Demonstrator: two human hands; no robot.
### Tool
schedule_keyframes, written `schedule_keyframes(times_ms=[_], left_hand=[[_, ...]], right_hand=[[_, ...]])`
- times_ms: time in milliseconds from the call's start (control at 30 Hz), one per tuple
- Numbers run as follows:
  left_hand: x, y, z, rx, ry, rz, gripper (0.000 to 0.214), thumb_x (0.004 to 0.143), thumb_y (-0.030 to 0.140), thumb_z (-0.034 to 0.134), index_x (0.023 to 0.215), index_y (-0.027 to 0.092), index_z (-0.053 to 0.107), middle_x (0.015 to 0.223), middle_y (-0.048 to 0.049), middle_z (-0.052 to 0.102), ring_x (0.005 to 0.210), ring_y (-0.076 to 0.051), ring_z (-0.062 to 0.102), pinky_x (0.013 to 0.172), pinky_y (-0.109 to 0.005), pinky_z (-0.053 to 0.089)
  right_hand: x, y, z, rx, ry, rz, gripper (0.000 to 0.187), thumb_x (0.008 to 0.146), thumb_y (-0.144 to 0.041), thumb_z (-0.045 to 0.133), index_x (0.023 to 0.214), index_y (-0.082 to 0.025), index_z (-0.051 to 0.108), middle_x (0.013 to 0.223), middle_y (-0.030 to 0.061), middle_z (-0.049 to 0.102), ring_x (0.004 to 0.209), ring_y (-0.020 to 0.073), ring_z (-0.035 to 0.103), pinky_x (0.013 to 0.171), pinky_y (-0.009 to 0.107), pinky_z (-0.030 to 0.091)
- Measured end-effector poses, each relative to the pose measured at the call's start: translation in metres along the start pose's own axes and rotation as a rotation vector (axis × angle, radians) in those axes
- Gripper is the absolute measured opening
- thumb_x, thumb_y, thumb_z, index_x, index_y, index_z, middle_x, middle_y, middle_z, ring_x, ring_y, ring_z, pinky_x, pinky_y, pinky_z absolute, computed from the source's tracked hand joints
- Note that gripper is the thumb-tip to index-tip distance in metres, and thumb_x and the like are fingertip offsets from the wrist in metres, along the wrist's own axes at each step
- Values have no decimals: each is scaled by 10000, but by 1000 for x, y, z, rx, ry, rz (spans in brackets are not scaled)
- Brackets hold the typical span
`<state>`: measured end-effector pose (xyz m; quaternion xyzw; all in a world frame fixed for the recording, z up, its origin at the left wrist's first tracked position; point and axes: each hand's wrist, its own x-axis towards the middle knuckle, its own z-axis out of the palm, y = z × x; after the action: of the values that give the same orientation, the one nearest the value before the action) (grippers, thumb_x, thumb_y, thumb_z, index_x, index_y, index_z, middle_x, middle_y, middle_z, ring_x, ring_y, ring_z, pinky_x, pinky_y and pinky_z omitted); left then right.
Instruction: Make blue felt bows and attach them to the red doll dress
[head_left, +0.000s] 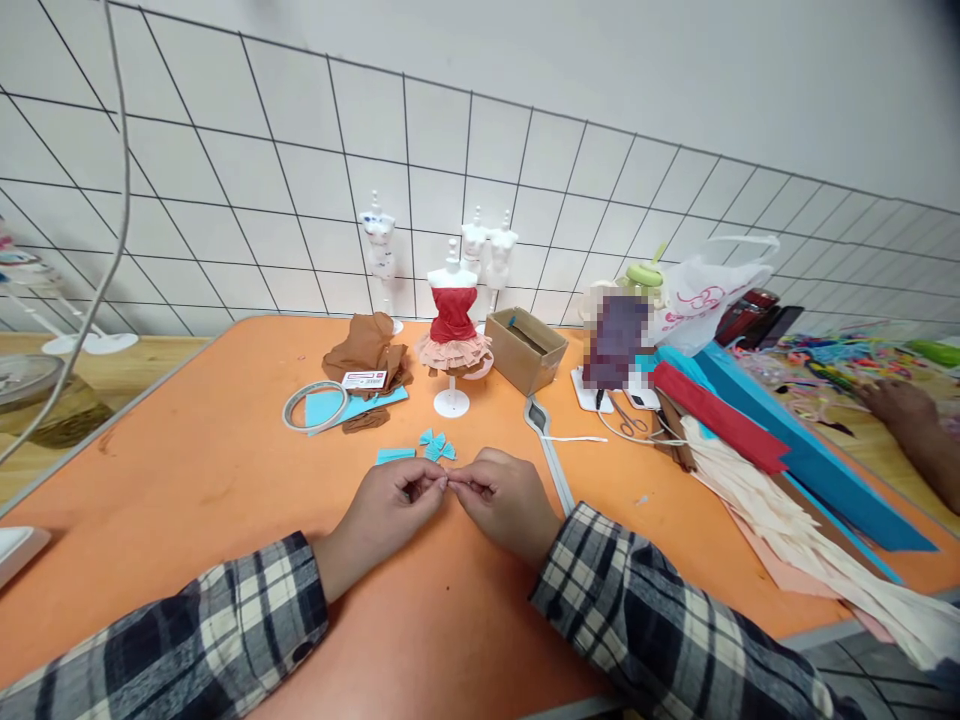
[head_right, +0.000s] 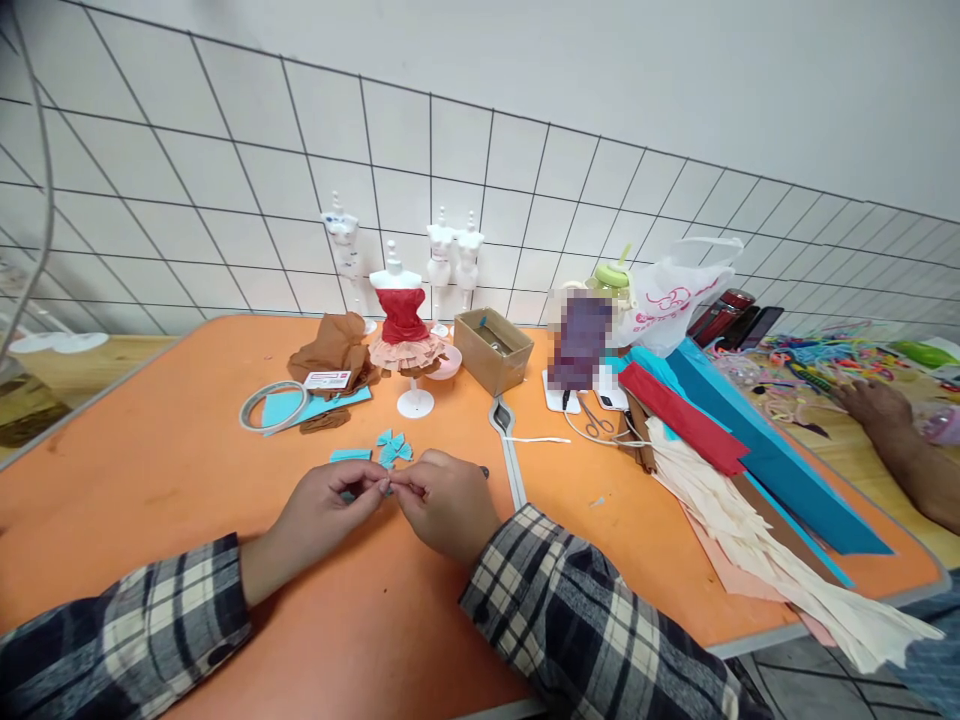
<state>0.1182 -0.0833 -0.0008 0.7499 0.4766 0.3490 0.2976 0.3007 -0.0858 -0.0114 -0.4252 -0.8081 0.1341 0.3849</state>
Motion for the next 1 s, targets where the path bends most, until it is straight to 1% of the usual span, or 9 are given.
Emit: schedule_keyframes(times_ms=[67,133,233,300,467,600,767,1000], left_hand=[[1,1,-1,-15,-6,-12,213,779,214,518,748,165,723,656,-10,724,598,-154,637,569,-220,472],[2,1,-2,-39,-34,-12,226,791,226,512,718,171,719,626,3,710,584,-147,629,567,-216,471],[3,-1,-3,-90,-89,-7,279,843,278,508,689,179,719,638,0,722,610,-154,648,603,-225,492],[3,-2,-4,-105,-98,-12,289,857,299,515,699,183,728,673,-8,741,640,-162,665,625,-230,503],[1,0,-3,-39,-50,-5,260,815,257,530,671,174,730,638,-7,730,603,-152,653,577,-208,477],[0,3,-2,-9,-28,9,235,773,232,533,647,166,721,620,-14,721,572,-148,633,542,-203,453],[-1,6,-2,-15,-41,-5,222,747,228,522,648,161,710,596,-16,703,559,-147,607,527,-206,440],[0,2,-2,-80,-40,0,195,735,220,532,656,172,704,623,-13,713,589,-149,622,570,-211,465]], right_hand=[[-1,0,1,-29,-10,-19,155,883,-248,590,877,-240,745,714,13,637,659,121,583,592,231,393],[-2,1,0,-54,-14,-29,167,890,-257,578,877,-243,744,720,17,643,666,123,589,597,233,397],[-1,0,-2,-57,-5,-30,174,888,-250,571,863,-242,743,718,16,643,663,121,589,594,233,392],[-1,0,-3,-50,-5,-29,168,880,-249,575,868,-243,742,718,13,642,659,121,586,594,235,390],[-2,-2,-4,-54,-16,-25,163,872,-266,579,875,-245,741,712,4,644,646,120,585,588,238,382],[-1,-5,-2,-60,-1,-4,128,837,-248,596,813,-227,720,725,1,658,661,116,595,594,234,385],[1,-10,-3,20,25,83,68,766,-206,622,735,-214,682,693,-11,636,609,107,566,554,226,372],[5,-10,-2,173,36,198,71,733,-184,619,689,-201,673,603,-24,578,534,102,483,540,229,371]])
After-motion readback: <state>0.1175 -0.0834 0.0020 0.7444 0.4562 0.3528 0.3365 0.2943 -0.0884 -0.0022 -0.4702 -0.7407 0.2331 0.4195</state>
